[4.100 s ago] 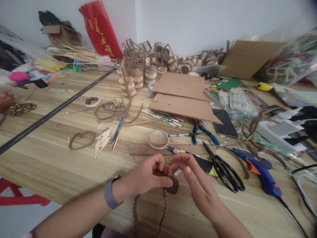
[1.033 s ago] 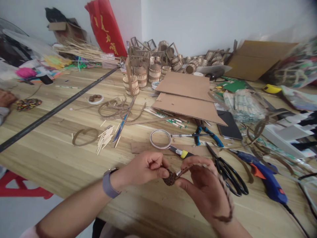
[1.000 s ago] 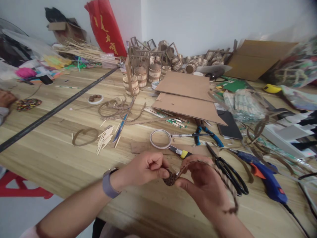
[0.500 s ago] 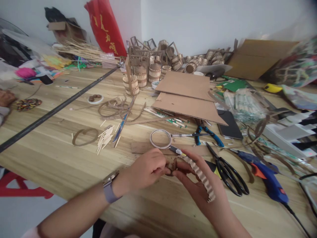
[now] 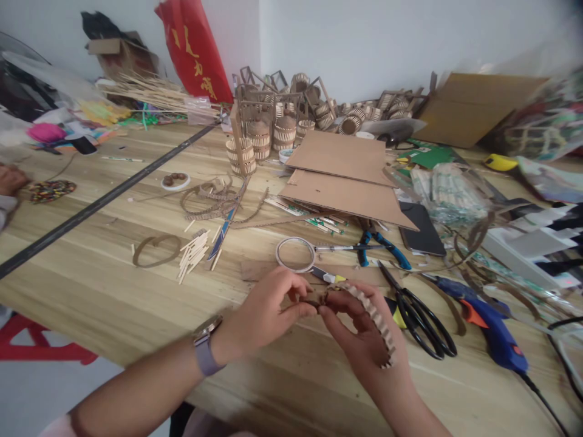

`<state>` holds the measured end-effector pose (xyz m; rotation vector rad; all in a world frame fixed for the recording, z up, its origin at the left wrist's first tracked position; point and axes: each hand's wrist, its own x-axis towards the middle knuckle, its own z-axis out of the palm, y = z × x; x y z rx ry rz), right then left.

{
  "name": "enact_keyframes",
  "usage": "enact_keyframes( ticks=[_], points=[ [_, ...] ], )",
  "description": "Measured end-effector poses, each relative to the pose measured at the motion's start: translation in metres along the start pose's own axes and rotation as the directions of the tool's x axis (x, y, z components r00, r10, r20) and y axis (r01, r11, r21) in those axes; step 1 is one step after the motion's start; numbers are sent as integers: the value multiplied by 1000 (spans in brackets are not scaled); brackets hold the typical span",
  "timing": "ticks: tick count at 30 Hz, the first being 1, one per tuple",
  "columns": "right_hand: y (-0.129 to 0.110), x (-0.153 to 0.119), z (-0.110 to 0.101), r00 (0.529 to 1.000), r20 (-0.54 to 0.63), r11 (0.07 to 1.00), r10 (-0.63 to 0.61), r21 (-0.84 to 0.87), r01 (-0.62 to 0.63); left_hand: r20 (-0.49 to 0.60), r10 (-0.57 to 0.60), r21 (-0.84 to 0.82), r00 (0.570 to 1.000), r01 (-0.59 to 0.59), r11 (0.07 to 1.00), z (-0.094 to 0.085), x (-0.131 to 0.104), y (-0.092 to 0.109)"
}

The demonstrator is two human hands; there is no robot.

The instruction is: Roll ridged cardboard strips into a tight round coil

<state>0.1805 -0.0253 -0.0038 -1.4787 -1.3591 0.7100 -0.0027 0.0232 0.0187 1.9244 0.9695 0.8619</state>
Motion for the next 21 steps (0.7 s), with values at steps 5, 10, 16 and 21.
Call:
enact_keyframes(
  ticks=[5,10,16,21],
  points=[
    [3,-1,2,997,-57,991,44,125,-37,125,-177,-202,976,200,959,3,0,-1],
    [1,1,-3,998,-9,997,60,52,-60,143,-196,-128,970,215,968,1,0,-4],
    [-12,0,-5,997,-42,993,58,-97,-61,135,-81,11,987,80,997,-4,1,-1],
    [-14,2,-9,1000,4,964,-1,-266,2,124,15,76,992,-25,997,-2,1,-2]
  ],
)
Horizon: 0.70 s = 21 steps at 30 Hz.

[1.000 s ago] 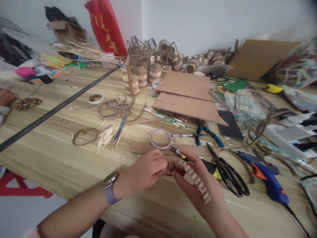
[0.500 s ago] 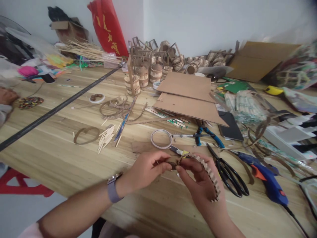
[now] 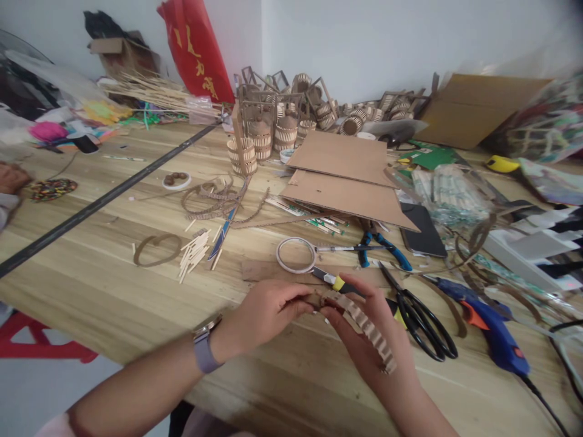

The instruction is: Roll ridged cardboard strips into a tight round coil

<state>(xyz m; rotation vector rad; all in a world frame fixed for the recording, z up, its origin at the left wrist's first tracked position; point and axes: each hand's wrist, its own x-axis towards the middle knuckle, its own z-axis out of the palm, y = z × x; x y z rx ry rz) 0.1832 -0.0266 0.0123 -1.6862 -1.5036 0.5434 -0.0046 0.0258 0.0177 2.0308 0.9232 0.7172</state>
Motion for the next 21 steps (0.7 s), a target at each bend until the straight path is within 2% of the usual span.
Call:
enact_keyframes(
  ticks=[2,5,9,12,14,16,18,21],
  points=[
    [8,1,0,993,48,994,-109,-28,110,4,45,31,999,-45,999,1,-1,-2],
    [20,2,2,957,133,964,-256,-35,263,34,93,70,995,-96,993,3,-2,-5],
    [23,0,5,912,218,936,-348,27,351,99,81,95,992,-91,991,2,-3,-5],
    [18,0,7,955,157,967,-253,47,249,69,27,46,997,-30,998,2,-2,-4],
    [15,0,8,984,105,989,-142,68,135,35,-73,-92,997,76,993,4,-2,-3],
    [14,0,9,994,81,991,-70,115,61,26,-193,-274,981,193,942,7,-2,-3],
    [13,0,10,996,70,985,-55,168,43,43,-270,-401,962,264,877,10,-2,-3],
    [14,0,11,995,50,975,-81,210,69,98,-295,-513,951,302,804,14,-1,-4]
  ],
)
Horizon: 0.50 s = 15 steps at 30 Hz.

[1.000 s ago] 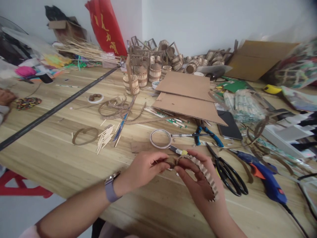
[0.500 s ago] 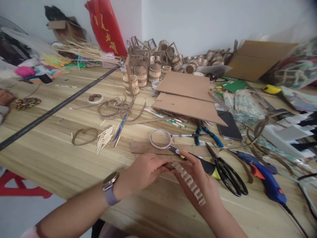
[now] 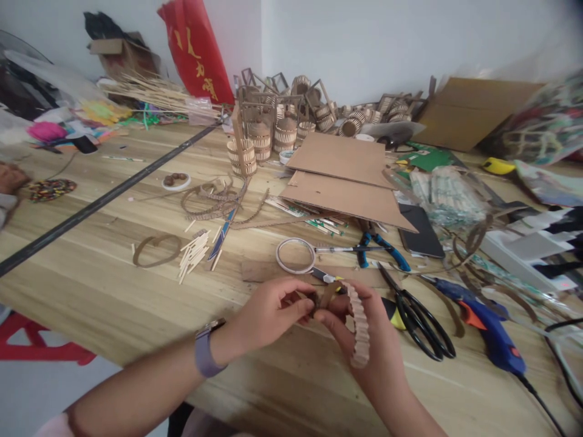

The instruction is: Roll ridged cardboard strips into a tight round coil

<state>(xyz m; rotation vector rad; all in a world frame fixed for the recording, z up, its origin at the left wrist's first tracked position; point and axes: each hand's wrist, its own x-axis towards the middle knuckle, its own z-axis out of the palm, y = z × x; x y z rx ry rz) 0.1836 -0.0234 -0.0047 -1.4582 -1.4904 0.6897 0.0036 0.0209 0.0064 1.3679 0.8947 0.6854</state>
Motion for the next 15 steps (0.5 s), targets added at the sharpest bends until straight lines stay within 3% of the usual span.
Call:
enact_keyframes(
  ticks=[6,10,15],
  points=[
    [0,0,1,993,25,993,-117,6,117,96,-129,-247,987,149,957,3,3,-1],
    [-5,2,-2,968,22,967,-252,-46,252,137,-195,-465,971,237,853,3,5,6],
    [-9,15,-18,968,-30,925,-247,-305,227,116,-235,-659,965,252,709,0,8,6]
  ],
)
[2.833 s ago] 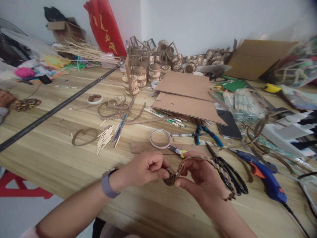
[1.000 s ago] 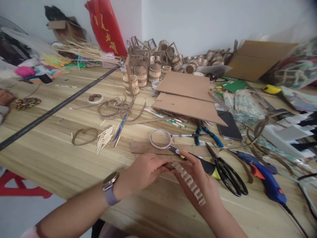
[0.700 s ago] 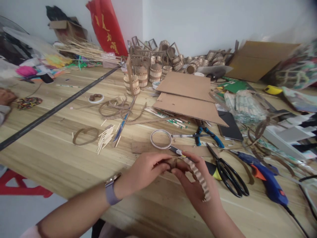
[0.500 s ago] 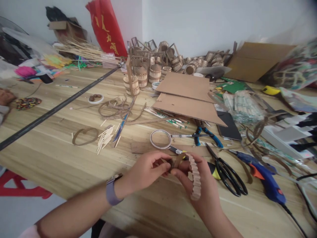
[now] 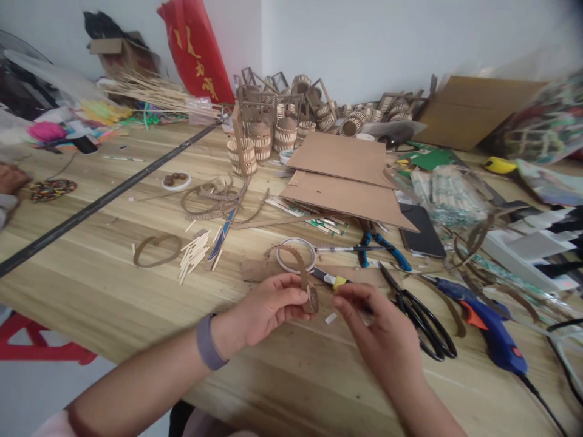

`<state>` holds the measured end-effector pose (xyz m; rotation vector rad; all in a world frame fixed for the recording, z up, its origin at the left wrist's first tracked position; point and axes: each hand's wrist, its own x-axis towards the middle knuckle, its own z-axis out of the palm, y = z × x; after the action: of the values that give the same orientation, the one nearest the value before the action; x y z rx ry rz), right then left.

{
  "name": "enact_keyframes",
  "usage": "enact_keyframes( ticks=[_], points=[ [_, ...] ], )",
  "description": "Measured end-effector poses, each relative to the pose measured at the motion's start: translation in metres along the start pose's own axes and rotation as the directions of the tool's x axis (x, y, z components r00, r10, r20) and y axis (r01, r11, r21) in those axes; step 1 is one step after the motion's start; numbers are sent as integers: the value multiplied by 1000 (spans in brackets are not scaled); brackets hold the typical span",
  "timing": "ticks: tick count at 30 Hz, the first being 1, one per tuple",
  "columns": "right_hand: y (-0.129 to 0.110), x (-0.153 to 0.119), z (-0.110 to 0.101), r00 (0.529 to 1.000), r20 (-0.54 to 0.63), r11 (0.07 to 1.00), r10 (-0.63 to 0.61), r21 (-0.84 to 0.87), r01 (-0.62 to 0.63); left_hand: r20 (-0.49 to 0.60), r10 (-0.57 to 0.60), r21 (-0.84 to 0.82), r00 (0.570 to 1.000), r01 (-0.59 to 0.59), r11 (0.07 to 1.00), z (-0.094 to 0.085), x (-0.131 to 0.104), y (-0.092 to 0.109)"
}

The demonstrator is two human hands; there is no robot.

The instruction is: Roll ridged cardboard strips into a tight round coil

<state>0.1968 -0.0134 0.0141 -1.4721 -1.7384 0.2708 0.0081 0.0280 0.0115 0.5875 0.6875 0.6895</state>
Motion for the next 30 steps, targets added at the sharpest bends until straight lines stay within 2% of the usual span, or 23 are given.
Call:
enact_keyframes(
  ticks=[4,8,11,13,16,21,26,28,30],
  points=[
    [3,6,-5,1000,-7,997,12,-75,-13,-3,46,-40,999,-47,998,-2,1,0],
    [-3,3,-1,990,27,989,-140,-41,141,-22,62,-53,998,-63,997,-1,2,0],
    [-4,4,-3,983,44,982,-180,-56,182,-32,67,-56,997,-68,996,-1,3,0],
    [2,8,-9,989,60,986,-134,-95,139,-47,64,-65,997,-67,996,-1,3,0],
    [20,16,-21,990,138,985,2,-173,22,-58,53,-92,997,-58,994,-2,3,1],
    [57,16,-49,947,248,929,204,-354,-107,-23,30,-117,999,-33,993,-4,3,-1],
    [82,-1,-81,946,166,841,280,-518,-158,-16,36,-136,999,-38,990,-3,2,0],
    [88,-9,-86,915,185,805,357,-557,-202,-23,36,-147,999,-39,988,-2,2,1],
    [95,-15,-88,880,222,807,420,-535,-250,-24,38,-159,999,-41,986,-2,2,2]
  ],
)
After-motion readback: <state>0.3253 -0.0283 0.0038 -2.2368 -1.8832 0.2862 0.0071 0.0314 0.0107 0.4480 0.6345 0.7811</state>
